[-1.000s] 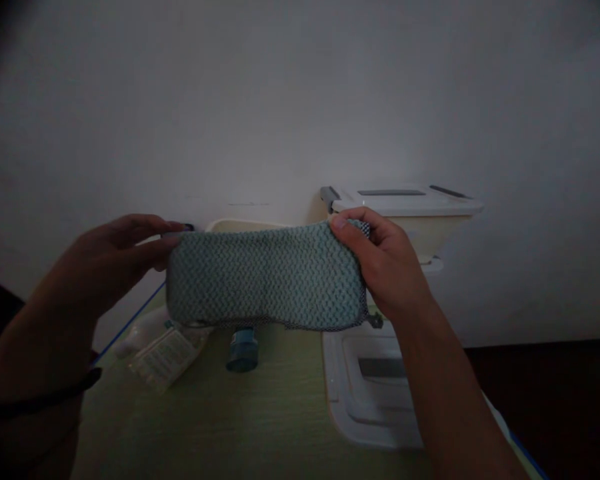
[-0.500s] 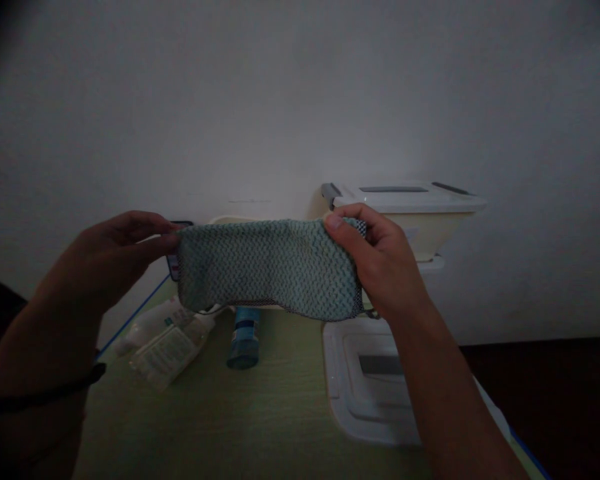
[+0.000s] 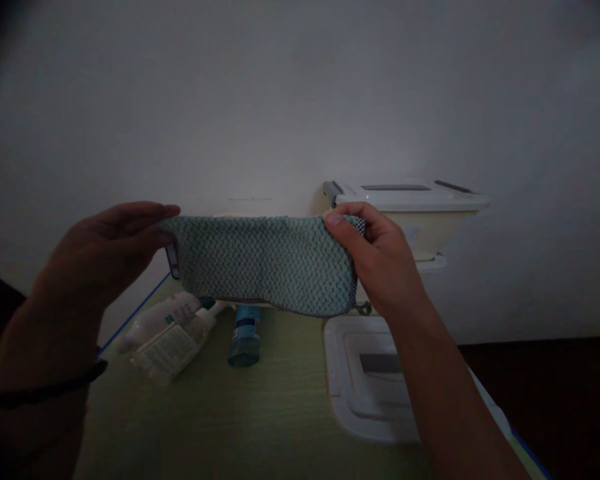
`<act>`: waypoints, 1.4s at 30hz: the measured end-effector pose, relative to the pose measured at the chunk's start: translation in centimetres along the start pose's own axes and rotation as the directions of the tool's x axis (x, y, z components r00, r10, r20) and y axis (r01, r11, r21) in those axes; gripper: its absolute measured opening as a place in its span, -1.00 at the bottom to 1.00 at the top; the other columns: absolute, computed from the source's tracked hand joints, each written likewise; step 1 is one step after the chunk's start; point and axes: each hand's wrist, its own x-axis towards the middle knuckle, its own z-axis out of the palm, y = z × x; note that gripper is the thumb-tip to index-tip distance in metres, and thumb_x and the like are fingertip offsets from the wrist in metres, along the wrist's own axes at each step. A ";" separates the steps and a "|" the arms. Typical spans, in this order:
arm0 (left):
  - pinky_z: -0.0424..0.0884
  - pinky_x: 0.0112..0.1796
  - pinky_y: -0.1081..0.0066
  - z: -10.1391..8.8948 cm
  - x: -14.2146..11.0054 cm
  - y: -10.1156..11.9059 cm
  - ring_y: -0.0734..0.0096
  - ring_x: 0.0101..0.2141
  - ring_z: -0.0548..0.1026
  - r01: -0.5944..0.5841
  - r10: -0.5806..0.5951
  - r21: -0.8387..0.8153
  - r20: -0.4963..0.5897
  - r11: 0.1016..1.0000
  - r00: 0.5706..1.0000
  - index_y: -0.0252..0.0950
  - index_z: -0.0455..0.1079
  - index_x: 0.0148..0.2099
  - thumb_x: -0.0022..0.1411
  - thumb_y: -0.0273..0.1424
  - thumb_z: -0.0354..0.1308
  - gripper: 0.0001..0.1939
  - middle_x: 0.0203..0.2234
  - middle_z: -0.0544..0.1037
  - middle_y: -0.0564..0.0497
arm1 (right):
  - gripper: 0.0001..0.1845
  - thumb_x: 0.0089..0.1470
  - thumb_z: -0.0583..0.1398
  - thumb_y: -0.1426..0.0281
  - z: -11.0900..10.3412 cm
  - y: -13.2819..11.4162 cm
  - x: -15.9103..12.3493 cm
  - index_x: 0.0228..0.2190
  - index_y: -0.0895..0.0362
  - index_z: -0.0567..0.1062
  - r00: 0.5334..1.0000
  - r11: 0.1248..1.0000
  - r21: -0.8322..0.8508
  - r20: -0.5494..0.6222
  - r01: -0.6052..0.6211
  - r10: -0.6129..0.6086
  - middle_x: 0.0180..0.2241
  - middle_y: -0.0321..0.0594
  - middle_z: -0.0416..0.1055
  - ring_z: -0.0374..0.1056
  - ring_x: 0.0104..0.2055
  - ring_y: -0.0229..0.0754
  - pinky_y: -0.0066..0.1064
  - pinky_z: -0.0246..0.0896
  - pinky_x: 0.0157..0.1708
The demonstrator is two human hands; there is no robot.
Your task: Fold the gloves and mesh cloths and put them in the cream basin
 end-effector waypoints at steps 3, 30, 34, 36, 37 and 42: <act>0.37 -0.18 0.46 0.1 0.0 0.2 0.42 -0.22 0.48 0.026 -0.026 0.009 0.020 1.000 0.999 -0.26 0.53 -0.26 -0.09 -0.62 0.28 -0.71 -0.24 0.58 0.03 | -0.86 -0.14 0.34 0.32 -0.1 0.0 0.3 -0.49 0.05 0.48 0.997 1.000 0.028 -0.071 -0.012 0.014 -0.58 -0.40 0.32 0.20 -0.58 -0.37 -0.55 0.06 -0.66; 0.49 -0.20 0.40 0.9 -0.8 1.9 0.40 -0.33 0.57 -0.040 0.144 0.637 -0.111 0.770 0.983 -0.33 0.52 -0.28 -0.05 -0.47 0.30 -0.80 -0.37 0.64 0.01 | -0.91 -0.10 0.33 0.39 -1.3 0.8 1.0 -0.42 -0.02 0.59 0.978 0.987 -0.027 -0.137 0.155 -0.158 -0.39 -0.37 0.50 0.40 -0.33 -0.25 -0.30 0.33 -0.20; 0.48 -0.26 0.44 -0.2 -0.3 1.3 0.40 -0.34 0.56 -0.048 0.051 0.680 0.016 0.732 0.999 -0.34 0.45 -0.29 -0.02 -0.41 0.27 -0.81 -0.37 0.62 -0.01 | -0.91 -0.06 0.30 0.43 -1.3 0.7 0.9 -0.44 -0.03 0.57 0.983 0.988 0.014 -0.104 0.154 -0.151 -0.41 -0.41 0.46 0.37 -0.36 -0.32 -0.41 0.30 -0.25; 0.46 -0.29 0.46 -0.9 -0.1 1.3 0.41 -0.34 0.55 -0.088 -0.050 0.746 0.160 0.660 0.986 -0.32 0.44 -0.23 0.04 -0.36 0.22 -0.79 -0.36 0.60 0.00 | -0.90 -0.05 0.29 0.44 -1.2 0.5 0.8 -0.44 -0.04 0.56 0.988 0.990 0.009 -0.069 0.143 -0.142 -0.44 -0.43 0.44 0.34 -0.39 -0.35 -0.47 0.29 -0.33; 0.45 -0.30 0.46 -1.2 -0.1 1.3 0.40 -0.34 0.54 -0.125 -0.121 0.769 0.254 0.627 0.960 -0.30 0.44 -0.20 0.06 -0.33 0.20 -0.77 -0.35 0.60 0.00 | -0.90 -0.05 0.29 0.43 -1.2 0.3 0.6 -0.44 -0.04 0.56 0.990 0.991 0.004 -0.047 0.131 -0.131 -0.45 -0.44 0.43 0.33 -0.41 -0.36 -0.49 0.28 -0.37; 0.40 -0.34 0.51 -1.9 -0.4 2.1 0.36 -0.36 0.53 -0.289 -0.325 0.791 0.512 0.539 0.795 -0.21 0.44 -0.13 0.10 -0.26 0.13 -0.72 -0.36 0.59 0.04 | -0.92 -0.09 0.31 0.36 -0.3 -0.6 -0.4 -0.43 0.00 0.52 0.993 0.994 -0.039 0.058 0.102 -0.099 -0.47 -0.44 0.42 0.30 -0.48 -0.37 -0.53 0.25 -0.51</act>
